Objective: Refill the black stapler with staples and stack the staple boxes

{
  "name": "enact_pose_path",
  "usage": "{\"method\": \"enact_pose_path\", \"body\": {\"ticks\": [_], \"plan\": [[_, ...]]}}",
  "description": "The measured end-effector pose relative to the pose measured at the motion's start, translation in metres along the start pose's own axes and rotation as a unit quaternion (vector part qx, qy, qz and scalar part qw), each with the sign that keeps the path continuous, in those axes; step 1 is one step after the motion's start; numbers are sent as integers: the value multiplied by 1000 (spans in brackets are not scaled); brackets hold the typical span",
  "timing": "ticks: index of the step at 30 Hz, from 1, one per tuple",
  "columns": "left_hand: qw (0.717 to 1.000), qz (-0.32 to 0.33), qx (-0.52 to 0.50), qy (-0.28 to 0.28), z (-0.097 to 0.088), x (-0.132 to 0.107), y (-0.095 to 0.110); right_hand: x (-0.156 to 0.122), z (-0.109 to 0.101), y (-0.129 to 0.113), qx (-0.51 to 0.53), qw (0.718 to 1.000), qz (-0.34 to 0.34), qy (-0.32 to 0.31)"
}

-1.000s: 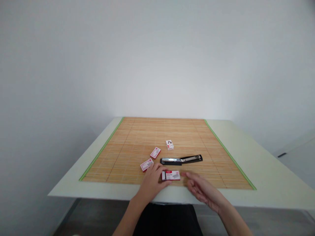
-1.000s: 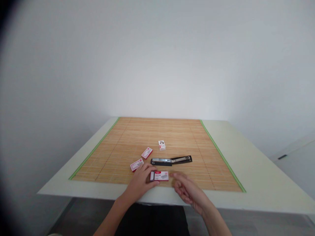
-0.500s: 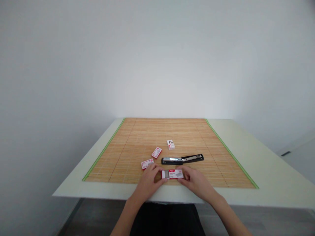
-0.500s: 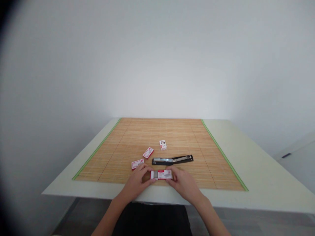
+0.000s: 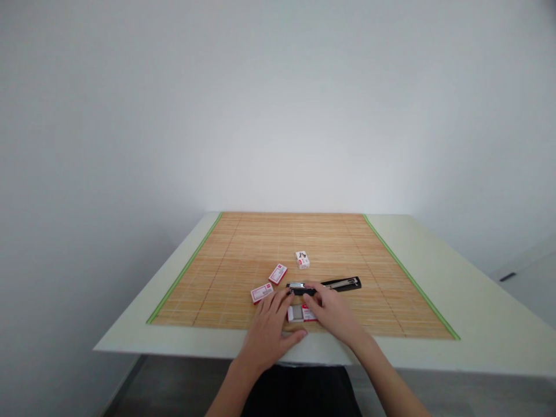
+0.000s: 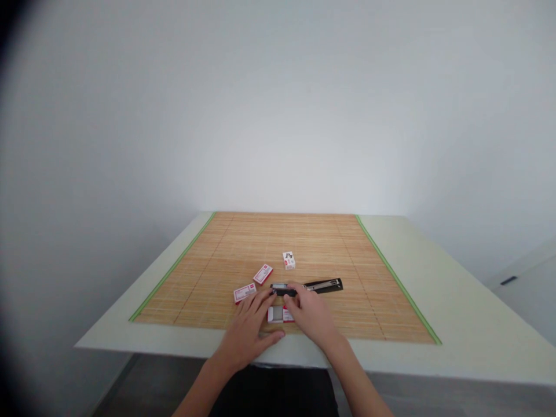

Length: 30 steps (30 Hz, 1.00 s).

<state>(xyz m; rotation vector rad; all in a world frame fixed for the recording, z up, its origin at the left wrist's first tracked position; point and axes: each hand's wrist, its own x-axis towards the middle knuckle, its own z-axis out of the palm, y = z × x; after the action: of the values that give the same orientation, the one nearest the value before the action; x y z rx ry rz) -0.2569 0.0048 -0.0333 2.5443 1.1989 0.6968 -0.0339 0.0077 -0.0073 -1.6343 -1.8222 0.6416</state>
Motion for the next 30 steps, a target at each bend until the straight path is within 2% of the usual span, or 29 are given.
{"method": "enact_pose_path", "body": {"ticks": [3,7,10,17,22,26,30], "plan": [[1000,-5,0,-9,1,2,-2,6,13,-2,45,999,3,5],[1000,-12,-2,-15,3,3,-4,12,26,3,143,988,51,22],[1000,-13,-2,-13,5,2,-5,19,33,7,162,984,68,37],[1000,-17,-11,-12,-1,4,0,37,38,-5,116,992,16,50],[999,-25,-46,6,-5,5,1,31,20,-20,52,997,-26,52],[996,-38,-79,17,-5,4,0,14,3,-26,-36,997,-61,-4],[995,-35,-89,29,-5,4,-1,-1,-1,-29,-107,989,-78,-69]]}}
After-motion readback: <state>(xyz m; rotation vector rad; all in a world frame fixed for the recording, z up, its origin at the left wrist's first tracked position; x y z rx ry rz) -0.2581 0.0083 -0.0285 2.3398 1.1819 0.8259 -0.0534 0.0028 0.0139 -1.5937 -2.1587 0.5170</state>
